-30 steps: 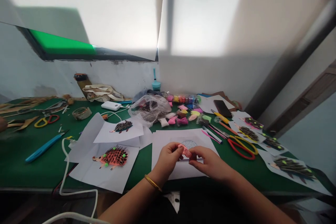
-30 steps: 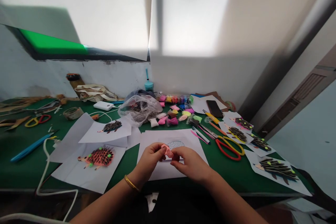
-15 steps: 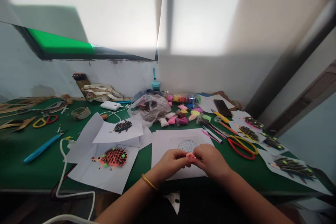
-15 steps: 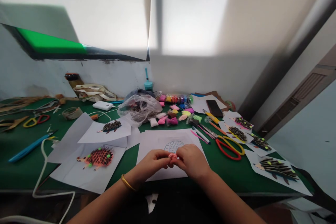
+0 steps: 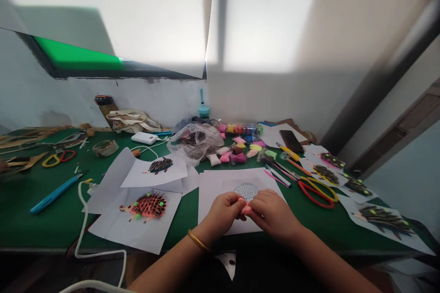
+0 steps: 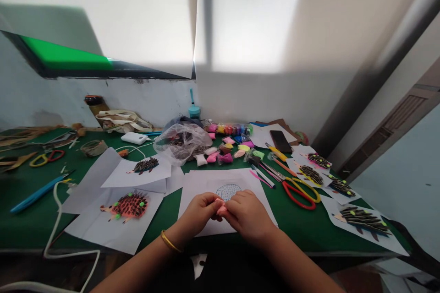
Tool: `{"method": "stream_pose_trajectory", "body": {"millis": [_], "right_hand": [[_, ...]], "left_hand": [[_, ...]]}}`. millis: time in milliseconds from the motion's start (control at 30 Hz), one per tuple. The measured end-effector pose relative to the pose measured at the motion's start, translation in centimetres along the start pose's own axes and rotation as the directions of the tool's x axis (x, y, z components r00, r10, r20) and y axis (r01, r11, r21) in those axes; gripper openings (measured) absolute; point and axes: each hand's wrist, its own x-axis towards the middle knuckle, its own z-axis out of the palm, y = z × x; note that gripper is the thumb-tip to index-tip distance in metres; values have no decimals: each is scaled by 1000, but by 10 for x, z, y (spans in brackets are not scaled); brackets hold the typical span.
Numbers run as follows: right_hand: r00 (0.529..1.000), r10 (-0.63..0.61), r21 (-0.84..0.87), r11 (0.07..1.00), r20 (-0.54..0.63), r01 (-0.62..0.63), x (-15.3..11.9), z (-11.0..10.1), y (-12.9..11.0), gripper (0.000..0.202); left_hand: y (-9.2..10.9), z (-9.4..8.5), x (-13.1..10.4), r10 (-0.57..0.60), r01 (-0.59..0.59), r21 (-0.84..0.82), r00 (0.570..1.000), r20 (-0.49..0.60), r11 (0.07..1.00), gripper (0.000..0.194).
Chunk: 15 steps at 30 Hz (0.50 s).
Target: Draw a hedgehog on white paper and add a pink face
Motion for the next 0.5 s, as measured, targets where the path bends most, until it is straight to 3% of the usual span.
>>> {"method": "stream_pose_trajectory", "body": {"millis": [133,200,333,400,500], "right_hand": [[994,108,-25,994,-1,-108,2,-1,-3,37],[987,147,21,989,60,-149,2,-5,-6,30],[967,143,144,974,210,-175,1,-14,-11,10],[965,193,110,971,178,-215,1,-16,-10,7],[973,222,146,963,61,-229,1,-13,-7,22]], "left_hand": [[8,0,-5,170,-184,142,980,106,973,37],[8,-1,-5,203,-218,238,975,86,946,28],[2,-5,-2,171,-158,249,985,-31,955,28],[-1,-5,0,109,-98,169,992,-61,981,33],[-4,-3,2,-10,10,8,999,-54,1000,38]]}}
